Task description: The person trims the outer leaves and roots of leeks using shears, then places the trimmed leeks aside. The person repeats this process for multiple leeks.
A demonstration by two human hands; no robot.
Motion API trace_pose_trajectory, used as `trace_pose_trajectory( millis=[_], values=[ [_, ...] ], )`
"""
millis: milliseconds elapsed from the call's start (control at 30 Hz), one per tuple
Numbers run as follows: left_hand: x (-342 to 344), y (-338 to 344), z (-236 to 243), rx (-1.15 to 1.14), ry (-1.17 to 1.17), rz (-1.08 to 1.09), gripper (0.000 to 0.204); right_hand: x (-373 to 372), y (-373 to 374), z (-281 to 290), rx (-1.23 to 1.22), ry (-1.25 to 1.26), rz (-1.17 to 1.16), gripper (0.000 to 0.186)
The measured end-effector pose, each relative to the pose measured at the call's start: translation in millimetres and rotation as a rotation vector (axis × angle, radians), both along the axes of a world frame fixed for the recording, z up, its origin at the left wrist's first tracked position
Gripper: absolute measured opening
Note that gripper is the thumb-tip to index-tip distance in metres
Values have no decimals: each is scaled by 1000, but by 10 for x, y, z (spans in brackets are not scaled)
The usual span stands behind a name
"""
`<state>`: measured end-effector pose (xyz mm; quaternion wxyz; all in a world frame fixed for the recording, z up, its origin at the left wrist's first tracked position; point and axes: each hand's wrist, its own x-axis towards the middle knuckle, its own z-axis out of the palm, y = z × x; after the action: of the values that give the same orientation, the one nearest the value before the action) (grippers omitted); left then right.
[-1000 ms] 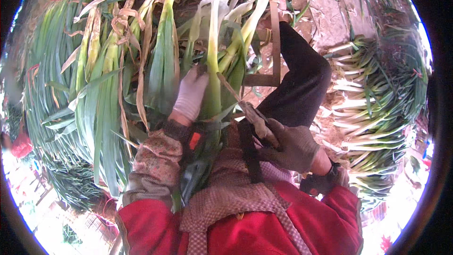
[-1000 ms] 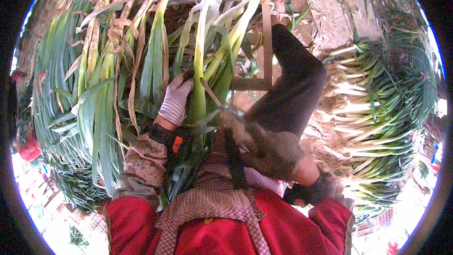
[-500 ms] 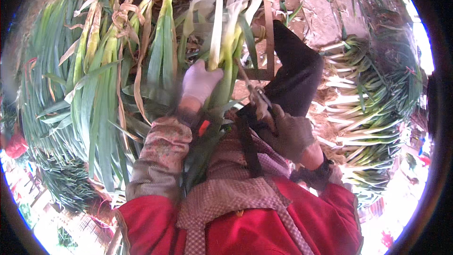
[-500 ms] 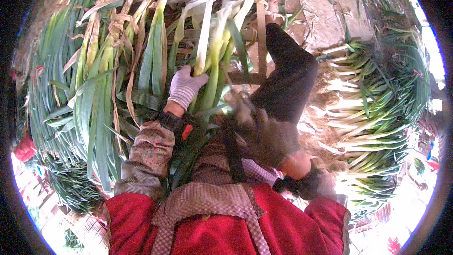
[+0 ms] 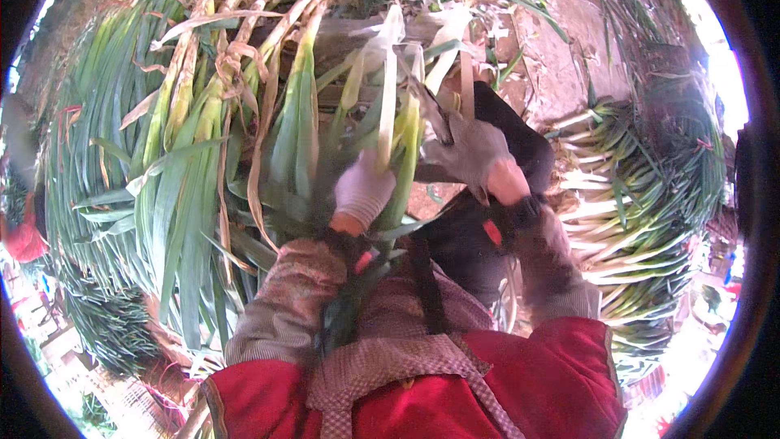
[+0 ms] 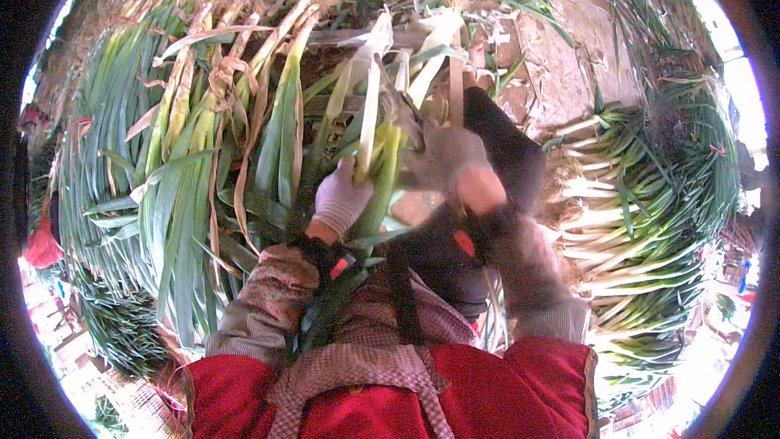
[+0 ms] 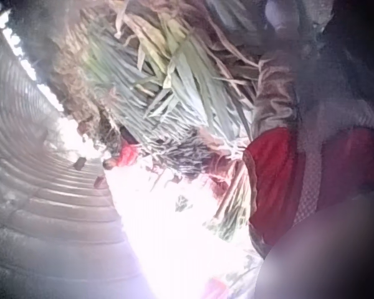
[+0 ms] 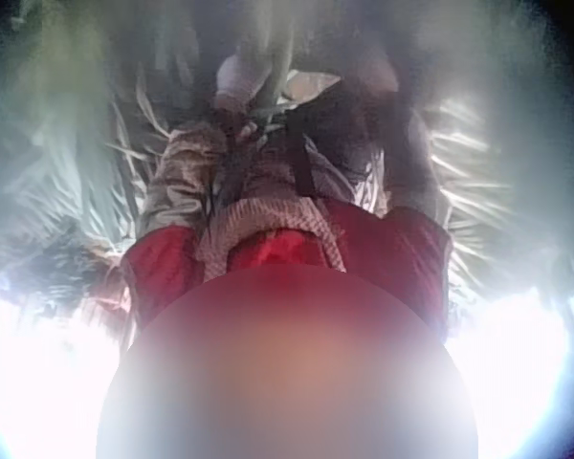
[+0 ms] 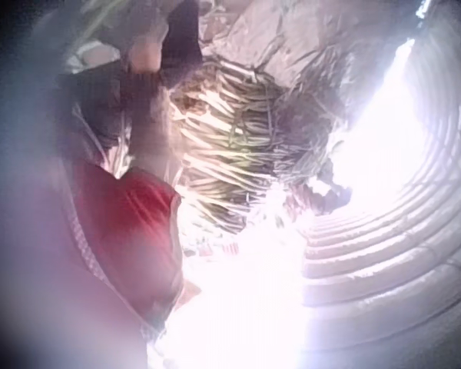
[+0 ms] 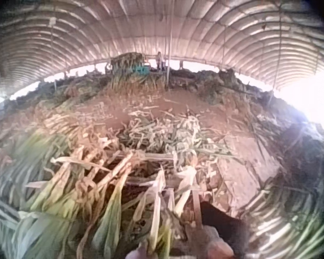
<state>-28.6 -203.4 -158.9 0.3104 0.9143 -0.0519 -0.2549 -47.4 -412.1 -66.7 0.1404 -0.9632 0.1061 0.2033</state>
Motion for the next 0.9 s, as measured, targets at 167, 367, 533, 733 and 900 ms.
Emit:
trace_pose_trajectory(
  millis=[167, 367, 533, 733, 900],
  values=[
    [-67, 50, -73, -25, -69, -115, 57, 902, -167, -151, 30, 44, -126, 63],
    [-43, 102, -454, -361, -20, -33, 58, 1083, -229, -266, -10, 60, -89, 74],
    [59, 350, -553, -1067, 550, 381, 46, 999, -161, -243, -22, 131, -39, 70],
    [-32, 380, -668, -1407, 1063, 205, 40, 806, -206, -54, 38, 90, -168, 66],
    [-310, 14, -466, -400, -372, -485, 44, 745, -193, -52, -23, 44, -181, 64]
  ],
)
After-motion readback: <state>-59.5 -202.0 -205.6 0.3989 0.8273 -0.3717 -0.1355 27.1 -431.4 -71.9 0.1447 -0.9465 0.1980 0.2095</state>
